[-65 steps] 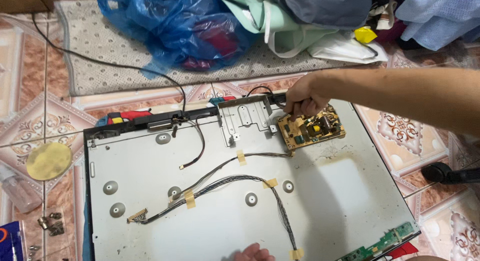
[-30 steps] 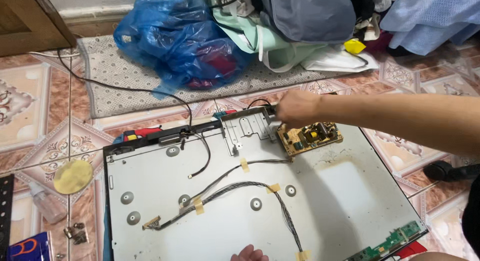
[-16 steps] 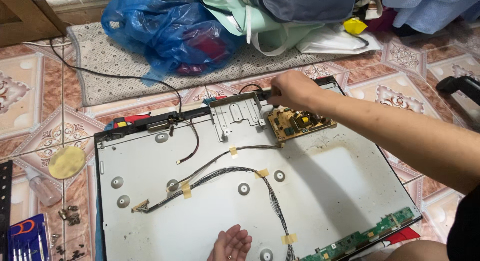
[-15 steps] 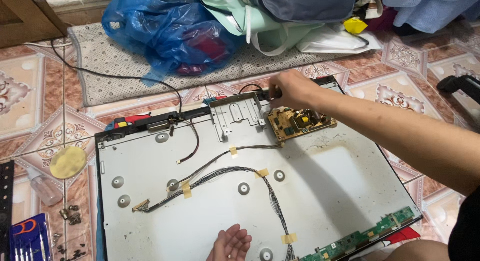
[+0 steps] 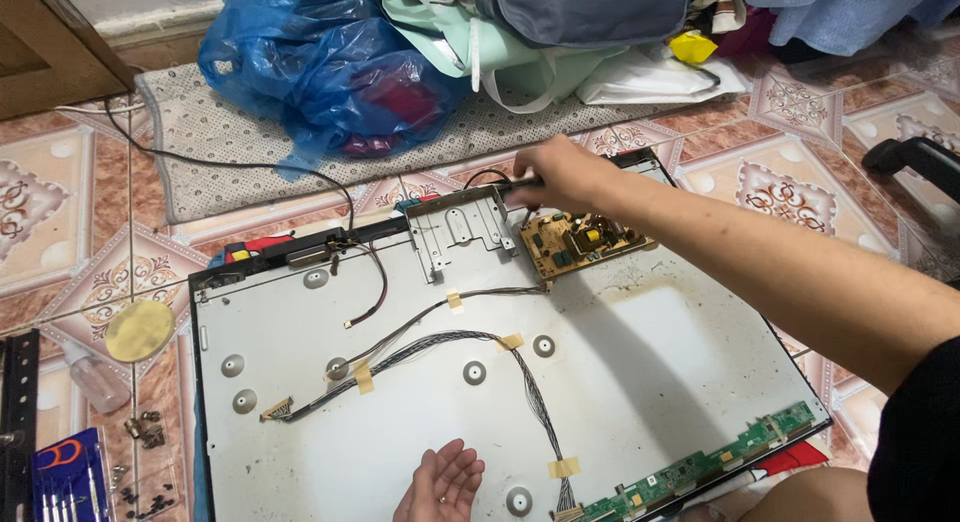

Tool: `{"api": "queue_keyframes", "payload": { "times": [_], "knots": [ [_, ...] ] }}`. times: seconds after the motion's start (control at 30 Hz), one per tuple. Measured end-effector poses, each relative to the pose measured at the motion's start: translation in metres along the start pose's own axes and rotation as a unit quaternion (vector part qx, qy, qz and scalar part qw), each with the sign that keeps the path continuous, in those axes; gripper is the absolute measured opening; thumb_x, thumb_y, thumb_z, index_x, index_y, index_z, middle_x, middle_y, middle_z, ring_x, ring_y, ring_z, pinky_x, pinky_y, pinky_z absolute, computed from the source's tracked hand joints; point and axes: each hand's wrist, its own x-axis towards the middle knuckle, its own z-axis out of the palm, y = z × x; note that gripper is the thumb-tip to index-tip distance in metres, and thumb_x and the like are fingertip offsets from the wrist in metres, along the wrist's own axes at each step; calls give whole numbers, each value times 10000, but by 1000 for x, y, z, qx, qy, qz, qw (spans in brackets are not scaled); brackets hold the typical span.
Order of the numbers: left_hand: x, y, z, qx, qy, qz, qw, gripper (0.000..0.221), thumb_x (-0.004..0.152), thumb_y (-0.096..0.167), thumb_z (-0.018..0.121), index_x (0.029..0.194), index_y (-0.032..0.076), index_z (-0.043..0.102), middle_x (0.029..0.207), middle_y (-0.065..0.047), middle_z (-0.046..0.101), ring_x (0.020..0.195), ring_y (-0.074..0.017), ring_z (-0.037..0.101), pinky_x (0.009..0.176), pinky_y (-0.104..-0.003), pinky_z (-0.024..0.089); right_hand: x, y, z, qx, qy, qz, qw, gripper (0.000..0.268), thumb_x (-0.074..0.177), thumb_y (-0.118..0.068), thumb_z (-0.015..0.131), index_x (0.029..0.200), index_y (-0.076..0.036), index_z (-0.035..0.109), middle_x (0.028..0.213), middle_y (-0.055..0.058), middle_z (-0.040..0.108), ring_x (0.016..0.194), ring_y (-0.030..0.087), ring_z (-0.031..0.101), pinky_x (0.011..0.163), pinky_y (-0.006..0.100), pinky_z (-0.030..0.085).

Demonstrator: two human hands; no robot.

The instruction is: The person uses a screwdriver to disconnect connectors and work on internal circuit boards within a disassembled television while sitting on the floor.

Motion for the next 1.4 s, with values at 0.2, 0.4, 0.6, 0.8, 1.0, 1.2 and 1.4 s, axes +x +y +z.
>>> {"api": "queue_keyframes", "payload": {
  "times": [0.2,0.4,0.6,0.8,1.0,1.2,1.4],
  "knots": [
    [-12,8,6,1,4,-5,1000,541,1148,266,670,1350,-225,772,1213,-424,786,1075,-525,754,988,-509,618,10,18,18,20,-4,-81,997,188,971,1,793,1109,-94,878,1045,97,868,909,239,801,821,355,683],
    [-17,7,10,-5,16,10,1000,511,1138,231,690,1306,-241,787,1167,-437,801,1029,-524,767,950,-501,629,4,-8,9,-17,-30,60,998,477,981,-519,931,1147,-87,814,1037,186,815,823,312,732,729,465,599],
    [-19,6,11,-12,14,18,1000,526,1123,234,703,1291,-258,787,1137,-444,797,994,-520,762,939,-505,630,14,6,9,-35,-40,2,999,211,1009,-61,838,1209,-122,819,1190,148,855,981,299,822,878,419,728],
    [-20,7,11,-13,13,23,1000,523,1123,233,703,1280,-259,789,1129,-444,797,988,-529,761,942,-510,629,-4,-20,-11,-17,-82,86,993,430,1015,-465,889,1226,-105,783,1062,130,796,754,227,684,675,394,594],
    [-22,7,11,-9,7,20,1000,543,1129,245,689,1308,-259,785,1151,-449,798,1006,-528,765,946,-503,623,11,5,-2,-57,-61,0,996,362,938,-111,900,1253,-251,790,1277,111,564,1135,327,662,935,468,607],
    [-8,3,6,-11,4,6,1000,515,1133,244,699,1299,-233,796,1164,-430,802,1033,-528,767,969,-508,621,-5,-19,-10,-17,-14,78,997,615,1099,-604,735,1403,-73,685,1257,258,775,1002,395,781,814,560,644],
    [-14,6,9,-6,7,12,1000,514,1133,236,697,1289,-244,799,1152,-433,801,1018,-533,767,953,-514,627,6,5,14,-188,-114,-8,975,503,1060,-564,767,1372,-171,806,1273,67,846,1130,264,811,1097,407,690]
  ]
}}
